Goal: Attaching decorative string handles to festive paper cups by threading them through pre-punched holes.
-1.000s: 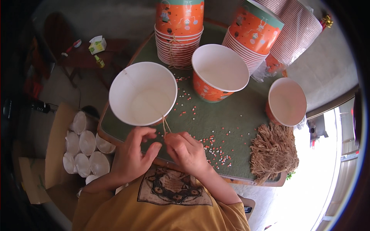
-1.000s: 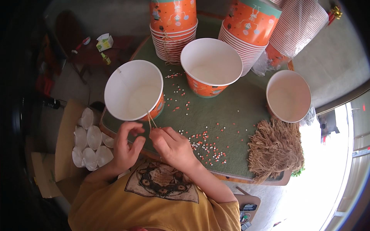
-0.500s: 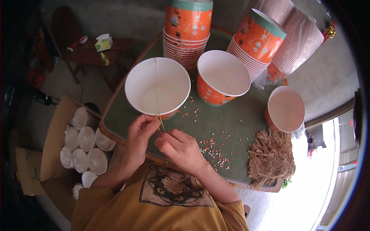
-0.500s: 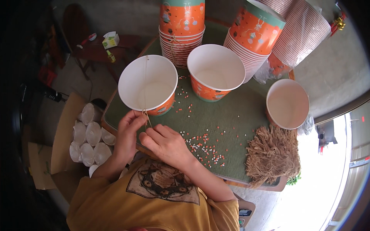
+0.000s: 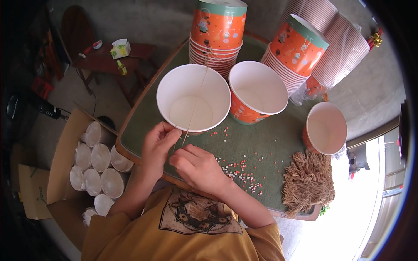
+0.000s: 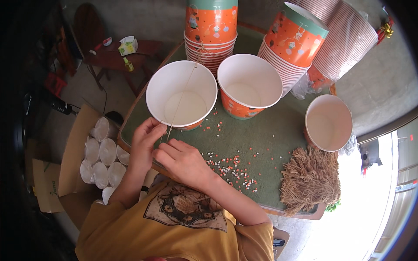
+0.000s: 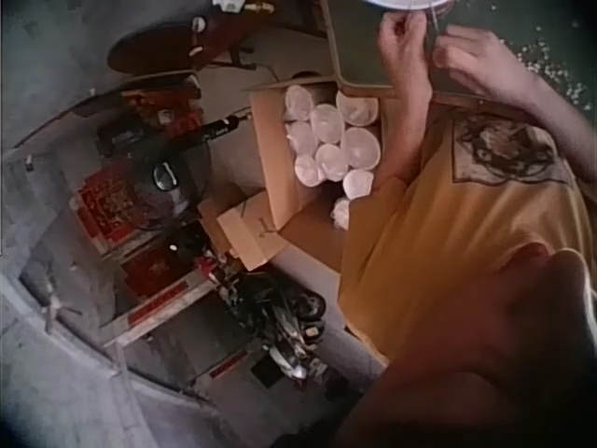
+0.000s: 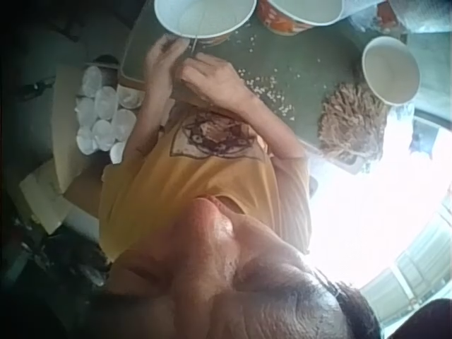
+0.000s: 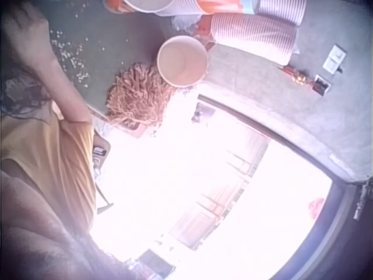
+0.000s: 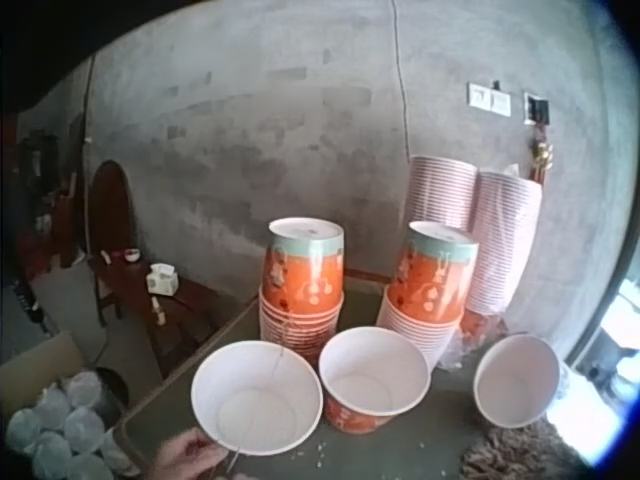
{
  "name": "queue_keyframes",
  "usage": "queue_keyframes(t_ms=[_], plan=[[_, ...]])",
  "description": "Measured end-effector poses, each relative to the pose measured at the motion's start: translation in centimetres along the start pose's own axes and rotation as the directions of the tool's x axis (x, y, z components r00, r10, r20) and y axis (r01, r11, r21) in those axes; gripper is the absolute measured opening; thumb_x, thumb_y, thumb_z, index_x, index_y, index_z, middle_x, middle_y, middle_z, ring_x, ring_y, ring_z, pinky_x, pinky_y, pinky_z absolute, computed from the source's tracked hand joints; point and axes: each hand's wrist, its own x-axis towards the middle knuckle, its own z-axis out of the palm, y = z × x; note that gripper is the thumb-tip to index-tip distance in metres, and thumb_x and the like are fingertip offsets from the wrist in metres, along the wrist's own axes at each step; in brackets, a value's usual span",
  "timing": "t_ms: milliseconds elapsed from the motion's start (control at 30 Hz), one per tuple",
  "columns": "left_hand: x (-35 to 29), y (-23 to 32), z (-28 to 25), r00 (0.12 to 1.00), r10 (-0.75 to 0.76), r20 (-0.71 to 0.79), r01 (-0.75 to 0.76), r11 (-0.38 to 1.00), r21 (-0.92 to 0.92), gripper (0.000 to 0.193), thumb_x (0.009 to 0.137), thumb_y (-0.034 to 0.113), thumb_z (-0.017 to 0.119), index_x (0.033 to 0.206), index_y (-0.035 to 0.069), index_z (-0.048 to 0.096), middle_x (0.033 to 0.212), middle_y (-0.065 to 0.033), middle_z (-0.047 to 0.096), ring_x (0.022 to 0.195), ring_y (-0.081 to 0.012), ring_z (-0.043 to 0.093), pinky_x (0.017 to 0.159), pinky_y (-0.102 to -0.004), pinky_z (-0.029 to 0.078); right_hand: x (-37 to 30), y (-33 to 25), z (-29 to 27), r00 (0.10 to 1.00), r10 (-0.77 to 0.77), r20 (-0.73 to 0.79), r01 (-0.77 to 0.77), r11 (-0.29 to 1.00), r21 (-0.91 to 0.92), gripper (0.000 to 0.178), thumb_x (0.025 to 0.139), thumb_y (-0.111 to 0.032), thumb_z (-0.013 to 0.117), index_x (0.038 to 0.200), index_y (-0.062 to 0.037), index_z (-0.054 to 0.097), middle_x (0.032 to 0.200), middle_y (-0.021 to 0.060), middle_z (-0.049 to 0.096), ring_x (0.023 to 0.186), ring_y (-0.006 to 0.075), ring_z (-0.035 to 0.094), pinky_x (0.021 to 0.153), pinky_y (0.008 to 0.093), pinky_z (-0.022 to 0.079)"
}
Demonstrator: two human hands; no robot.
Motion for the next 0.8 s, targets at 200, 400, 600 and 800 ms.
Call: queue_keyframes(t_ms=[200, 400, 600, 800], plan=[[0.2, 1.3, -0.5, 0.932, -0.313, 0.183, 0.358, 0.875, -0.327, 0.011, 0.092, 0.015, 0.061, 0.094, 0.005, 0.064, 0.083, 0.0013, 0.06, 0.076, -0.006, 0.053, 0.072, -0.0219, 0.042, -0.7, 0.9, 1.0, 0.995, 0.095, -0.041, -0.097, 0.994, -0.056, 0.031, 0.068, -0.001, 0.066, 0.095, -0.0077, 0.052, 0.081, 0.0051, 0.055, 0.07, 0.023, 0.055, 0.059, 0.035, 0.049], [1.2, -0.1, -1.6, 0.973, -0.206, 0.102, 0.23, 0.892, -0.389, 0.008, 0.09, 0.013, 0.061, 0.093, 0.005, 0.063, 0.084, 0.0016, 0.059, 0.077, -0.0074, 0.053, 0.073, -0.0236, 0.043, -0.6, 0.1, 0.3, 0.985, 0.021, 0.174, 0.014, 0.981, -0.194, 0.022, 0.076, -0.01, 0.063, 0.095, -0.0072, 0.053, 0.088, 0.0038, 0.057, 0.077, 0.0219, 0.058, 0.065, 0.0365, 0.05], [2.9, -0.4, -2.7, 0.995, 0.062, -0.08, -0.078, 0.974, -0.213, 0.007, 0.093, 0.011, 0.058, 0.098, 0.006, 0.06, 0.092, 0.0008, 0.057, 0.089, -0.0083, 0.053, 0.081, -0.0245, 0.043, -0.4, -0.3, -1.5, 0.999, 0.053, 0.005, -0.051, 0.982, -0.182, 0.03, 0.077, -0.007, 0.067, 0.105, -0.0068, 0.056, 0.083, 0.0049, 0.057, 0.073, 0.0225, 0.061, 0.065, 0.0356, 0.052], [4.6, -3.9, -3.2, 0.962, 0.098, 0.253, -0.091, 0.995, -0.039, 0.041, 0.095, 0.004, 0.054, 0.135, 0.005, 0.043, 0.126, -0.0062, 0.054, 0.119, -0.0167, 0.051, 0.104, -0.0304, 0.039, 0.8, -2.7, -4.1, 0.999, 0.018, -0.037, -0.03, 0.935, -0.355, 0.048, 0.076, -0.007, 0.072, 0.121, -0.0046, 0.055, 0.078, 0.0024, 0.053, 0.065, 0.0175, 0.058, 0.051, 0.03, 0.05]])
